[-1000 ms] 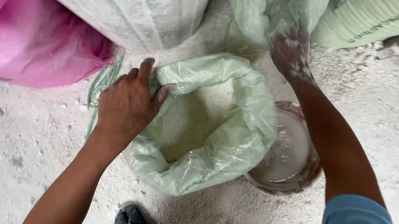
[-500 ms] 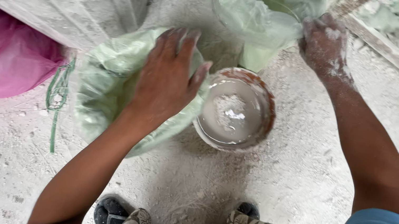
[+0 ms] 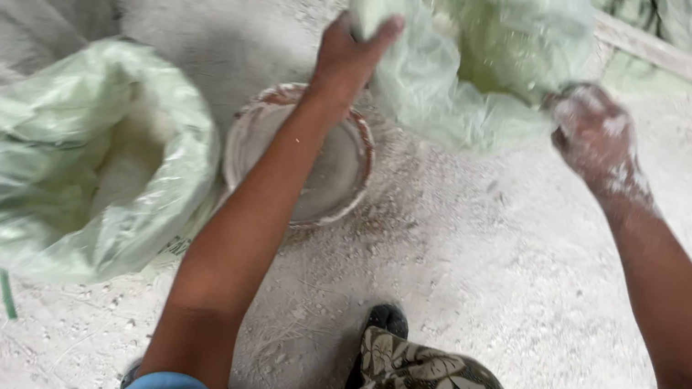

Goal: The person carries a bucket, fills a pink cup with water from a tap, and pours it into the bucket. Then the person scoops white powder from a bag into the bucket and mixes the contents by hand.

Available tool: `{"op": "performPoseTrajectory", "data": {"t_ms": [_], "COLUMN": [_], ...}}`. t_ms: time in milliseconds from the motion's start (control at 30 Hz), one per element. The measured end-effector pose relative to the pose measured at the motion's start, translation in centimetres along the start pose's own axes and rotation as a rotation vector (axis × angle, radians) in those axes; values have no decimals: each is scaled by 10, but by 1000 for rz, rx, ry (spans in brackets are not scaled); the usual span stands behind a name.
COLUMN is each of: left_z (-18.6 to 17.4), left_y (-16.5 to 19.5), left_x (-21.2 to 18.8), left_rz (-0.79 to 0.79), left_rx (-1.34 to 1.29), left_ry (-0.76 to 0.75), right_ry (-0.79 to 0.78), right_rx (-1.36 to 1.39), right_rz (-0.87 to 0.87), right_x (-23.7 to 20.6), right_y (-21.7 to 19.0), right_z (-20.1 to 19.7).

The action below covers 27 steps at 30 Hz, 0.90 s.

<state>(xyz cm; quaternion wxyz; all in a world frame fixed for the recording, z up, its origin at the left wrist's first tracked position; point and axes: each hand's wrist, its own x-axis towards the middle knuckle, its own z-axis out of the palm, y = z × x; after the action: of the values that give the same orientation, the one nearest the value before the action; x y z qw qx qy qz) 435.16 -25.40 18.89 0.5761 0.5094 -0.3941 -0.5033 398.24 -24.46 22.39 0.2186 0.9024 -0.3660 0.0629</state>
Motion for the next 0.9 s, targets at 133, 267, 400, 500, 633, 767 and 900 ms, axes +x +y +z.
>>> {"op": "performPoseTrajectory", "data": {"t_ms": [133, 267, 400, 500, 633, 767, 900], "left_z": [67, 86, 64, 53, 57, 69, 77], "left_y": [-56, -89, -90, -85, -93, -103, -86], "left_x": [-40, -66, -61, -54, -67, -96, -105], "left_rz": [129, 136, 63, 88, 136, 238, 290], "left_rx": [269, 285, 130, 100, -18, -19, 87], "left_ry": [-33, -20, -91, -144, -179, -316, -301], "right_ry": [-309, -501, -331, -907, -452, -136, -84], "right_rx": [409, 553, 684, 630, 638, 1838, 2084], "right_rz": [306, 461, 647, 851, 962, 341, 412], "right_x": [-87, -148, -196, -212, -160, -50, 51], "right_y": [-58, -119, -126, -97, -49, -45, -50], "right_z": [11, 40, 49, 52, 48, 40, 38]}}
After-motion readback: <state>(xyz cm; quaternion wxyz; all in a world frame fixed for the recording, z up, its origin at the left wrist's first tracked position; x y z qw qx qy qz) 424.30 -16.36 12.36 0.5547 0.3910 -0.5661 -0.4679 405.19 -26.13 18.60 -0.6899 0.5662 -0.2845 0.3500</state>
